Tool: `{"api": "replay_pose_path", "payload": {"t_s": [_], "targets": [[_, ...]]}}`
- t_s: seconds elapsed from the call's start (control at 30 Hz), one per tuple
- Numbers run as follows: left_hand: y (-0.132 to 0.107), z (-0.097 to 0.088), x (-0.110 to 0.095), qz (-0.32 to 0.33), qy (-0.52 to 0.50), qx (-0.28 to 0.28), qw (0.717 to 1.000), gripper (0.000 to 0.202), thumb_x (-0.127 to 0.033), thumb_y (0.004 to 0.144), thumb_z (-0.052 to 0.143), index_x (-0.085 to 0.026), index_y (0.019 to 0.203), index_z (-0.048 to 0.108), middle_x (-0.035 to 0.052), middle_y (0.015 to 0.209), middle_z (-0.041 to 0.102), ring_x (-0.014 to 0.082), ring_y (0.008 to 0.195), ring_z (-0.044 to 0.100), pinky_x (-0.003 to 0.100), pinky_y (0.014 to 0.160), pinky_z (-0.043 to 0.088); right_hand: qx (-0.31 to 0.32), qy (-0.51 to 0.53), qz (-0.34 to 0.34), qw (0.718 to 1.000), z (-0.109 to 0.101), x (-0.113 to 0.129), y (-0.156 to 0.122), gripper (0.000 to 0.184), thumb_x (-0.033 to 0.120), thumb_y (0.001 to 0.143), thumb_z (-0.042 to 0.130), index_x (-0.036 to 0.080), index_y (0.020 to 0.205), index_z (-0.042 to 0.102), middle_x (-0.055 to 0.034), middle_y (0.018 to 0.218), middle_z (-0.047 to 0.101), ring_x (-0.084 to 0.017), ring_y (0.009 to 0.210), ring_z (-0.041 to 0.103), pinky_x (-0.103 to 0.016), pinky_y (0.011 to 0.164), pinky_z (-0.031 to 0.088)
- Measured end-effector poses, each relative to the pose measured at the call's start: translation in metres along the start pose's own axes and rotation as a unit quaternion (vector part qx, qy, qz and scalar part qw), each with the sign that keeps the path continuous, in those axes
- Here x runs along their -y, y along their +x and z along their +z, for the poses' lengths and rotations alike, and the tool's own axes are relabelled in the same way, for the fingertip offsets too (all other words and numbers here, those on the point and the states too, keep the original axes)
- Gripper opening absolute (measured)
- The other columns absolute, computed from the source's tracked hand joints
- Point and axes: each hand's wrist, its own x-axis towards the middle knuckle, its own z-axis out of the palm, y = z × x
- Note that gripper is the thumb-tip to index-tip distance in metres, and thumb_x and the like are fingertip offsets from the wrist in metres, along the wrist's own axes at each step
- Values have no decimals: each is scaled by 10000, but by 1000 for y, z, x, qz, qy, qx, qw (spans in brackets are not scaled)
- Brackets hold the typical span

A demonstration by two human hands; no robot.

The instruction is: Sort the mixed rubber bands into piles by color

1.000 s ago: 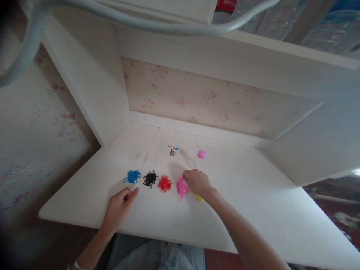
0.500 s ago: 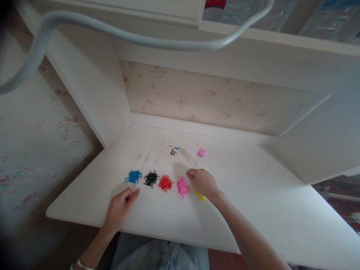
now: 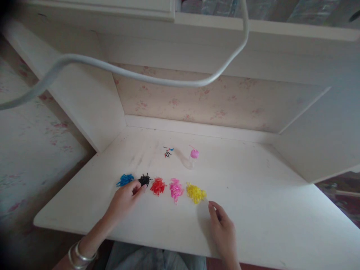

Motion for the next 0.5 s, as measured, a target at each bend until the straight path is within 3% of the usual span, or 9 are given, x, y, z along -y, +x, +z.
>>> {"api": "replay_pose_path", "payload": {"t_s": [0.1,0.2,0.33,0.5], "targets": [[38,1,-33,34,53,34,997,319,-450,895,398,-216,768,574,2,755,650,127,677,586,230,619,369,6,-11,-17,1000,4,1,1,587,637,777,468,178,1070,687,-52,822,695,-177,702,591,-245,617,412],[80,14,-49,22,85,66,994,257,-408,872,447,-224,849,625,32,903,684,156,815,621,250,703,413,21,-17,-30,999,7,2,7,596,640,794,438,176,1077,684,-48,776,690,-180,669,584,-252,608,414],[121,36,-49,-1,104,73,992,235,-334,850,479,-206,963,639,66,1041,661,179,904,623,270,755,442,37,-11,-50,998,6,-1,9,581,637,807,432,178,1058,685,-46,744,684,-182,645,579,-254,599,416],[143,55,-48,-10,122,58,991,328,-351,896,406,-168,1073,613,121,1111,612,212,971,609,316,810,453,33,-3,-52,998,8,-3,9,571,634,810,433,179,1043,688,-22,681,657,-162,598,556,-238,566,402]]}}
